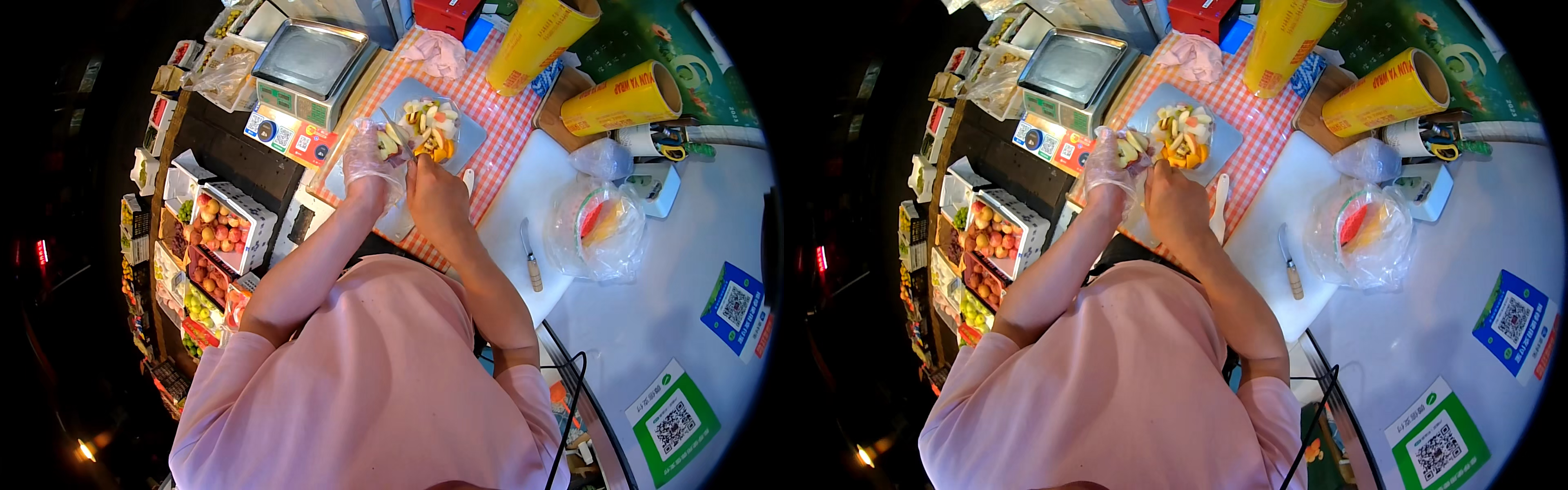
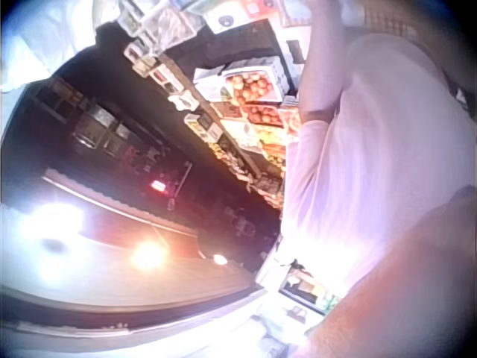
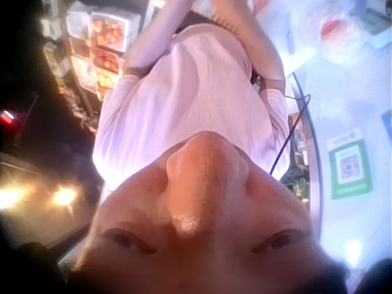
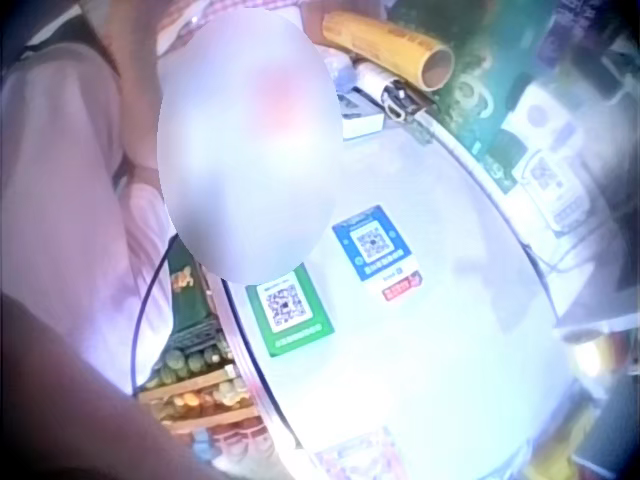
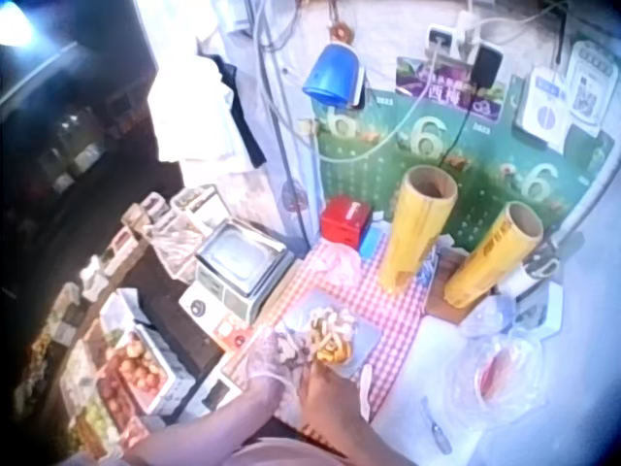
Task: The person peels and slices a peach, then cuts a banana into small pieces on a cutting board. The person places the cut fruit into a clear plastic container and adds a small amount of liquid from a bottle.
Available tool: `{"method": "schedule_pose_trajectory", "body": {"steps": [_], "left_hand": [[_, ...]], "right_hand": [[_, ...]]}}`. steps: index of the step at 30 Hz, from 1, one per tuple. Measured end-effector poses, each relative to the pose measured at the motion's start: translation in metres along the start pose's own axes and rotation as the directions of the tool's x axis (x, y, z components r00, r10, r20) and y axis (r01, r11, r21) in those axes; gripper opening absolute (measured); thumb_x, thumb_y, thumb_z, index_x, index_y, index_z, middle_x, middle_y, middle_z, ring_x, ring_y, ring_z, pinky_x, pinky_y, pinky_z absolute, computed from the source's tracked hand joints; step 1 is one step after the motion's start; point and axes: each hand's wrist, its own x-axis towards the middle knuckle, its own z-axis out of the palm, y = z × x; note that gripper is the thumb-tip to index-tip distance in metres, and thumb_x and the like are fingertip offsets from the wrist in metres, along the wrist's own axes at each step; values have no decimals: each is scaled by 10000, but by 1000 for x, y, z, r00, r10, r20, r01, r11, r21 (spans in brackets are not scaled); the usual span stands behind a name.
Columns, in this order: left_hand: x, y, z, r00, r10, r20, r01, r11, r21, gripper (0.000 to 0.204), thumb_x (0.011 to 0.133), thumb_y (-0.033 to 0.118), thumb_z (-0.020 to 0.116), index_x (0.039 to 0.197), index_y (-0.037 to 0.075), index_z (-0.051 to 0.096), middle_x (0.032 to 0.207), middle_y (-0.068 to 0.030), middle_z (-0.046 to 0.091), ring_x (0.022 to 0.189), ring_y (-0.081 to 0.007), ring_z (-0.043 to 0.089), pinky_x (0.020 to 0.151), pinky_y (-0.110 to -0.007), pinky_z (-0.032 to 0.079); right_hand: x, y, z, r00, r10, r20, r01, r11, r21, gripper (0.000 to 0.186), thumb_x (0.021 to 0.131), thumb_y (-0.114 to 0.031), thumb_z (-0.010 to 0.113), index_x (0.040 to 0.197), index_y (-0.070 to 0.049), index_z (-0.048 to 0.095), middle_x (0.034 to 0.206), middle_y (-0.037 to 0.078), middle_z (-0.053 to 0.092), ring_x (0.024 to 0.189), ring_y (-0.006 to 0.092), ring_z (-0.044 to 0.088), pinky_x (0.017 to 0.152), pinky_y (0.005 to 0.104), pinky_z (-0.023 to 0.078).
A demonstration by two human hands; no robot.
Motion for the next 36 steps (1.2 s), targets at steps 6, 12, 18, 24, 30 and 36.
{"method": "schedule_pose_trajectory", "body": {"steps": [6,12,18,24,30,36], "left_hand": [[15,-11,0,997,57,61,-61,995,83,331,1062,343,502,1054,19,572,1005,-163,658,884,-300,690,792,-460,607],[35,-19,-4,994,34,101,-59,963,262,369,1065,346,493,1053,-5,604,1003,-136,654,868,-238,687,742,-373,629],[62,-21,-7,984,-40,175,-33,917,398,369,1066,342,492,1097,-4,616,996,-119,665,823,-195,688,680,-328,625],[72,-24,-4,987,-90,136,34,928,370,355,1073,323,473,1132,-2,602,993,-127,684,828,-199,700,668,-329,617],[67,-26,0,986,-79,145,32,953,301,341,1078,309,464,1109,4,613,979,-129,690,808,-203,698,674,-335,604],[76,-33,-10,990,-42,131,-20,899,438,373,1080,333,453,1053,16,648,922,-107,696,744,-168,661,663,-304,563]], "right_hand": [[6,20,12,999,-46,-9,43,977,-209,146,944,-157,580,950,-11,575,808,182,666,646,358,688,559,444,553],[22,44,15,993,-105,50,115,934,-337,127,876,-90,594,979,-16,593,802,164,662,645,307,707,531,405,570],[42,61,16,993,-104,59,118,930,-347,122,876,-72,581,980,-10,597,827,163,671,666,308,717,548,413,580],[46,72,19,995,-9,101,32,971,-236,116,914,-99,554,966,-5,598,874,195,698,682,362,709,585,450,580],[39,64,18,986,30,167,3,982,-191,153,887,-93,581,998,3,623,867,218,702,735,365,728,619,439,591],[41,65,23,990,42,138,-3,961,-276,166,881,-84,583,1011,13,619,886,219,704,732,355,730,606,433,590]]}}
